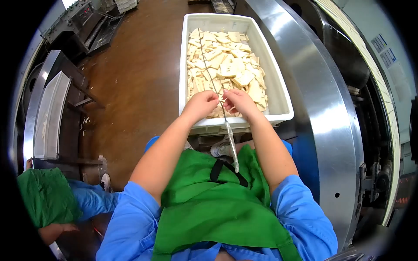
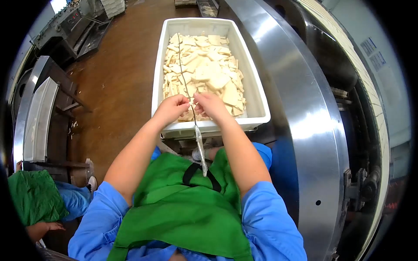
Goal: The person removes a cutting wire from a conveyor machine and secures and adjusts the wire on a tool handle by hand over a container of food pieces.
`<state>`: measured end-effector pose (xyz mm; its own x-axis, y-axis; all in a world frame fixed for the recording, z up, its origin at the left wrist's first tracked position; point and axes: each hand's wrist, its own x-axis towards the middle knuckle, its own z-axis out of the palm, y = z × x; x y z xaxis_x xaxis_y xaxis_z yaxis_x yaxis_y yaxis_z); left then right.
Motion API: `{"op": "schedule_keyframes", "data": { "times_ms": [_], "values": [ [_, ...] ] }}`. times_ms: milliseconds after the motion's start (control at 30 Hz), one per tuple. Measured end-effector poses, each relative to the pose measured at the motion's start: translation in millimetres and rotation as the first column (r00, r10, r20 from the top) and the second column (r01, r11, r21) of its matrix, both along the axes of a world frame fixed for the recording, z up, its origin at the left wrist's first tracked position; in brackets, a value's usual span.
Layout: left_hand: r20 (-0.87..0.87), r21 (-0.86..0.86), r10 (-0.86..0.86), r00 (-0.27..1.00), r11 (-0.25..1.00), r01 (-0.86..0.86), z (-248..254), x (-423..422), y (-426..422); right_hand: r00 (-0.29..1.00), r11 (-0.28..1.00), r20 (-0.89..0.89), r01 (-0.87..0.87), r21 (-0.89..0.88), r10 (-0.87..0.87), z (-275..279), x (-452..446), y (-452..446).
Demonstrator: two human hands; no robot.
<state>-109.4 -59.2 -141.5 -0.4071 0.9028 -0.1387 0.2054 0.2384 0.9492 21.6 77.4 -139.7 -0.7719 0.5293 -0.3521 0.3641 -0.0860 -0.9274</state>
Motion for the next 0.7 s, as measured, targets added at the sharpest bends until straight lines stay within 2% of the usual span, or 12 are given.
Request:
{"op": "schedule_keyframes", "data": {
  "times_ms": [67,133,200,267,333,467,700],
  "values": [
    [0.021,0.004,-0.014,1.000,1.000,0.014,-1.4,-0.9,0.1,0.999,1.000,-0.053,-0.007,-0.011,0.006,-2.4,2.0,0.4],
    [0.159,-0.044,0.010,0.987,0.999,-0.003,6.6,0.2,0.5,0.994,1.000,-0.114,-0.010,-0.014,0.008,1.8,1.6,-2.7],
    [0.184,-0.060,0.006,0.983,0.998,0.005,6.4,-2.8,2.9,0.972,0.996,-0.232,-0.013,0.086,0.033,4.5,3.7,-7.6],
    [0.217,-0.085,0.004,0.976,0.996,0.014,1.2,-5.1,3.8,0.970,0.995,-0.236,-0.044,0.085,0.063,4.0,5.8,-6.2],
    [0.292,-0.068,0.017,0.956,0.998,0.003,-1.0,-6.1,3.8,0.946,0.958,-0.268,-0.109,0.264,0.182,1.9,7.2,-5.5],
    [0.263,-0.092,0.001,0.965,0.996,0.024,2.1,-5.1,4.5,0.965,0.954,-0.188,-0.130,0.270,0.185,-2.7,4.7,0.1],
    [0.230,-0.069,-0.021,0.973,0.997,0.037,2.3,-3.1,2.1,0.974,0.968,-0.183,-0.086,0.236,0.131,1.9,4.9,-4.6]
  ]
}}
